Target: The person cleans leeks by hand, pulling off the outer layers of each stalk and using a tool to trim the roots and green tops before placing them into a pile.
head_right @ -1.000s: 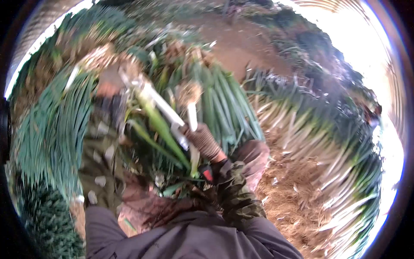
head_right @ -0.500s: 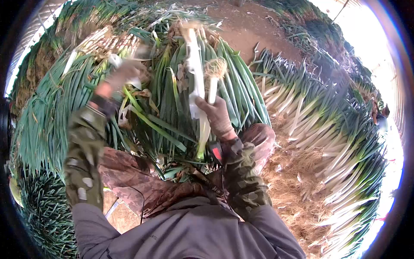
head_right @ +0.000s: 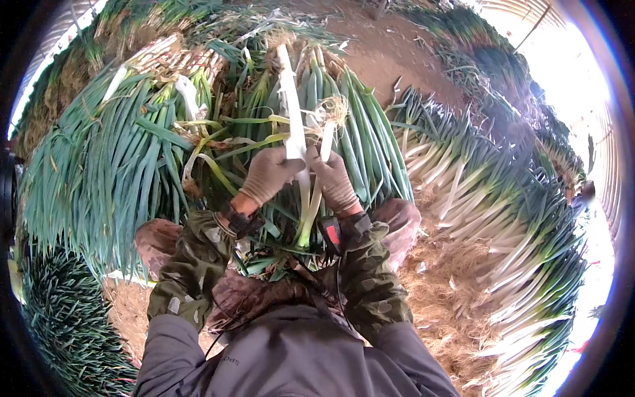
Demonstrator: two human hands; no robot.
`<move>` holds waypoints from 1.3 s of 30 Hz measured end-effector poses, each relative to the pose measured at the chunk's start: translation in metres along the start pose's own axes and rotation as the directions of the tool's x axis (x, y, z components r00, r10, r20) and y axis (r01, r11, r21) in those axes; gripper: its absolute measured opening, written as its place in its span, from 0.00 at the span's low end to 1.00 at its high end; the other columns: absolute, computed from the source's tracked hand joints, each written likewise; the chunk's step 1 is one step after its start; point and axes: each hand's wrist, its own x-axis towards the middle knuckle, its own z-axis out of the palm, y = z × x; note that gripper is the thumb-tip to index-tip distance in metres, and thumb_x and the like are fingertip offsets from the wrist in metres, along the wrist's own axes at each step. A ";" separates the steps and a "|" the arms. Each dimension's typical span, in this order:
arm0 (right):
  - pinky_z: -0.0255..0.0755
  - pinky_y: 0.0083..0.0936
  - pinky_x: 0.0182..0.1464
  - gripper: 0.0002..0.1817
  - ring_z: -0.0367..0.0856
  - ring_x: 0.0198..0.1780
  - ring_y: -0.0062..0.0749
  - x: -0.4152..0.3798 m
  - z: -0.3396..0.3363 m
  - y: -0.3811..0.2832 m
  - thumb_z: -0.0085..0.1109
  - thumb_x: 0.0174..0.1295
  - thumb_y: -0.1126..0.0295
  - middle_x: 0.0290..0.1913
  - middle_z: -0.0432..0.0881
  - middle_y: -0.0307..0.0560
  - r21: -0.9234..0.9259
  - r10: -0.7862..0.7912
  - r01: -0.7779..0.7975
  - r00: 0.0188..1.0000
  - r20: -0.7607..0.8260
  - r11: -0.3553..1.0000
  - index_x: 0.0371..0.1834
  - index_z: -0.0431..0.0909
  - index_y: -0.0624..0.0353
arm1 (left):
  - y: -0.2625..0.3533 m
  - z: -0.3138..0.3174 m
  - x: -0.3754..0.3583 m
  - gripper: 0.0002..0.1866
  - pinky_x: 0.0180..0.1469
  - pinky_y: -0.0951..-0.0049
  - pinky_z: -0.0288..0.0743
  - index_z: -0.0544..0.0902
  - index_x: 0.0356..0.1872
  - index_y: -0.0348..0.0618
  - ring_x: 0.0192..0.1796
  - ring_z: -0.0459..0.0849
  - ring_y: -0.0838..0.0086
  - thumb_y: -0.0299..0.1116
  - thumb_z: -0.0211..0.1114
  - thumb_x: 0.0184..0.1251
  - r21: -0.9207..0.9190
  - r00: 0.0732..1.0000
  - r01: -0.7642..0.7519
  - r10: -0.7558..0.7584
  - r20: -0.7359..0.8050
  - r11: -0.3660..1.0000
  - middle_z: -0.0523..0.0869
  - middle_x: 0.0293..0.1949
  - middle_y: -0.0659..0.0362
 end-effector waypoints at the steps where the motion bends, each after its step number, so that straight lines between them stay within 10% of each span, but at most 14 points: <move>1: 0.73 0.17 0.46 0.19 0.76 0.42 0.14 0.000 0.000 -0.002 0.58 0.76 0.59 0.43 0.83 0.32 -0.030 -0.008 0.010 0.998 0.069 1.000 0.59 0.80 0.63 | 0.007 -0.009 0.001 0.11 0.24 0.70 0.71 0.88 0.34 0.41 0.22 0.81 0.70 0.40 0.72 0.63 -0.282 0.988 0.145 -0.127 0.083 0.948 0.84 0.21 0.60; 3: 0.72 0.16 0.47 0.19 0.75 0.43 0.13 -0.002 0.000 -0.007 0.58 0.76 0.58 0.43 0.82 0.30 -0.109 -0.006 0.022 0.990 0.141 0.994 0.58 0.81 0.63 | 0.017 -0.017 0.001 0.09 0.19 0.85 0.59 0.87 0.32 0.39 0.19 0.72 0.87 0.35 0.73 0.64 -0.654 0.970 0.241 -0.165 0.177 0.717 0.78 0.20 0.68; 10: 0.72 0.17 0.42 0.14 0.76 0.39 0.14 0.003 0.006 -0.008 0.62 0.73 0.63 0.39 0.83 0.31 -0.117 -0.003 0.018 0.992 0.127 0.993 0.51 0.84 0.63 | 0.015 -0.027 0.005 0.06 0.18 0.83 0.55 0.87 0.33 0.42 0.17 0.68 0.87 0.32 0.72 0.65 -0.735 0.942 0.325 -0.273 0.195 0.595 0.79 0.21 0.68; 14: 0.74 0.18 0.42 0.13 0.78 0.40 0.16 0.002 0.014 0.009 0.63 0.72 0.65 0.40 0.84 0.32 -0.194 -0.119 0.124 0.992 0.036 0.973 0.50 0.83 0.64 | 0.026 -0.036 0.000 0.09 0.27 0.80 0.70 0.89 0.38 0.35 0.25 0.78 0.84 0.31 0.71 0.64 -0.057 0.965 -0.255 0.250 -0.077 0.965 0.87 0.26 0.63; 19: 0.71 0.17 0.43 0.17 0.75 0.40 0.15 -0.007 0.014 0.003 0.61 0.74 0.58 0.40 0.83 0.31 0.057 -0.025 0.017 0.988 0.153 0.998 0.51 0.82 0.61 | 0.027 -0.042 -0.007 0.08 0.32 0.80 0.74 0.89 0.39 0.34 0.29 0.81 0.84 0.29 0.69 0.66 -0.431 0.987 -0.144 0.158 -0.004 0.891 0.88 0.28 0.63; 26: 0.74 0.18 0.47 0.17 0.80 0.42 0.17 0.011 0.012 -0.025 0.58 0.76 0.56 0.41 0.85 0.34 0.027 -0.024 0.019 0.978 0.209 0.999 0.50 0.82 0.61 | 0.013 -0.052 -0.006 0.07 0.42 0.68 0.81 0.90 0.37 0.43 0.34 0.89 0.74 0.31 0.73 0.60 -0.061 0.969 -0.049 0.062 0.240 0.997 0.91 0.32 0.58; 28: 0.76 0.18 0.46 0.15 0.81 0.41 0.18 0.022 0.007 -0.033 0.58 0.76 0.59 0.39 0.85 0.36 0.015 -0.053 0.051 0.969 0.240 0.999 0.49 0.82 0.61 | 0.023 -0.045 -0.014 0.12 0.44 0.59 0.81 0.89 0.35 0.45 0.37 0.88 0.56 0.41 0.74 0.55 0.363 0.971 -0.136 0.051 0.233 0.922 0.89 0.31 0.52; 31: 0.69 0.18 0.33 0.13 0.74 0.31 0.14 0.022 0.032 -0.061 0.56 0.76 0.63 0.30 0.78 0.30 -0.346 -0.117 0.156 0.985 0.131 0.925 0.44 0.81 0.63 | 0.020 -0.039 -0.020 0.14 0.44 0.56 0.80 0.88 0.36 0.44 0.39 0.88 0.53 0.42 0.74 0.55 0.314 0.982 -0.097 0.040 0.184 0.944 0.88 0.32 0.50; 39: 0.73 0.22 0.40 0.11 0.76 0.36 0.18 0.024 0.027 -0.047 0.62 0.71 0.68 0.33 0.83 0.35 -0.425 -0.153 0.231 0.966 0.211 0.875 0.47 0.83 0.65 | 0.007 -0.024 -0.018 0.12 0.42 0.59 0.80 0.89 0.37 0.43 0.36 0.88 0.55 0.40 0.73 0.57 0.343 0.986 -0.134 0.089 0.142 0.930 0.88 0.32 0.50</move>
